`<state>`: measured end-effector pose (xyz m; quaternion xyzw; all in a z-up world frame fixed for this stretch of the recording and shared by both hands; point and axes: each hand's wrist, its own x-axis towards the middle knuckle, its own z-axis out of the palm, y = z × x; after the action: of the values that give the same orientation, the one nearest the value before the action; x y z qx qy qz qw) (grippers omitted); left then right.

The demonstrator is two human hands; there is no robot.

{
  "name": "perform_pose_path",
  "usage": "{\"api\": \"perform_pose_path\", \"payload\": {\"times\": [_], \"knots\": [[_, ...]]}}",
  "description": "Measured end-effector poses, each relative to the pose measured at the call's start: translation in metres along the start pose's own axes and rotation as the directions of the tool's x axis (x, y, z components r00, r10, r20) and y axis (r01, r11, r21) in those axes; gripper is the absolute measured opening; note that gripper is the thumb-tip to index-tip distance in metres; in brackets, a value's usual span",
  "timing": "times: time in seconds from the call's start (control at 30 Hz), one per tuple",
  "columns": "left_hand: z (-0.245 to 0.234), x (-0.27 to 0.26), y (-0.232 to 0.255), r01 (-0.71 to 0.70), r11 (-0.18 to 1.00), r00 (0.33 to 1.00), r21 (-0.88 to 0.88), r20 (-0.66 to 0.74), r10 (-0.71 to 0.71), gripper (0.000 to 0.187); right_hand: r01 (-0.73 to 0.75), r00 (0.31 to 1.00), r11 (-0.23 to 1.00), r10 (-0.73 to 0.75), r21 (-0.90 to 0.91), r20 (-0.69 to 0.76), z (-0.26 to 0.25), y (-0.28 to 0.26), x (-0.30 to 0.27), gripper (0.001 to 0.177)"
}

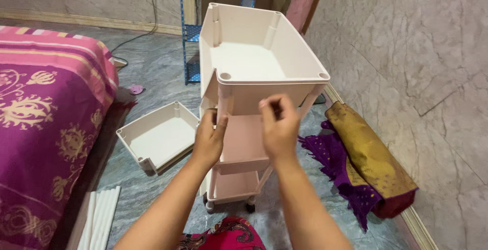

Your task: The person assembles a pink plastic storage cart by inserting vertical poles into the base and stacking white trays on top. They secure each tray by snapping it into place on the poles.

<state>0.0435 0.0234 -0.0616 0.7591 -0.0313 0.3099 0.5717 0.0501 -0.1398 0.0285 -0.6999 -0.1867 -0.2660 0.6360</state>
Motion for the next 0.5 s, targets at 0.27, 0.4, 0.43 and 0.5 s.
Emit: {"api": "perform_pose_path", "payload": {"times": [0.27, 0.4, 0.43, 0.5], "knots": [[-0.063, -0.042, 0.015, -0.007, 0.994, 0.995, 0.108, -0.103, 0.018, 0.036, -0.028, 0.979, 0.993, 0.004, 0.114, 0.205, 0.052, 0.002, -0.067, 0.024], [-0.093, -0.064, 0.017, 0.027, 0.982, 0.989, 0.189, -0.147, 0.001, 0.04, 0.048, 0.958, 0.997, -0.065, 0.067, 0.279, 0.083, 0.004, -0.092, 0.034], [-0.099, -0.069, 0.017, 0.001, 0.978, 0.988, 0.21, -0.154, 0.033, 0.041, 0.078, 0.951, 0.996, -0.085, 0.035, 0.297, 0.089, 0.006, -0.098, 0.036], [-0.114, -0.078, 0.013, 0.014, 0.979, 0.986, 0.204, -0.166, 0.021, 0.042, 0.091, 0.935, 0.995, -0.099, 0.038, 0.341, 0.106, 0.01, -0.111, 0.039]]}}
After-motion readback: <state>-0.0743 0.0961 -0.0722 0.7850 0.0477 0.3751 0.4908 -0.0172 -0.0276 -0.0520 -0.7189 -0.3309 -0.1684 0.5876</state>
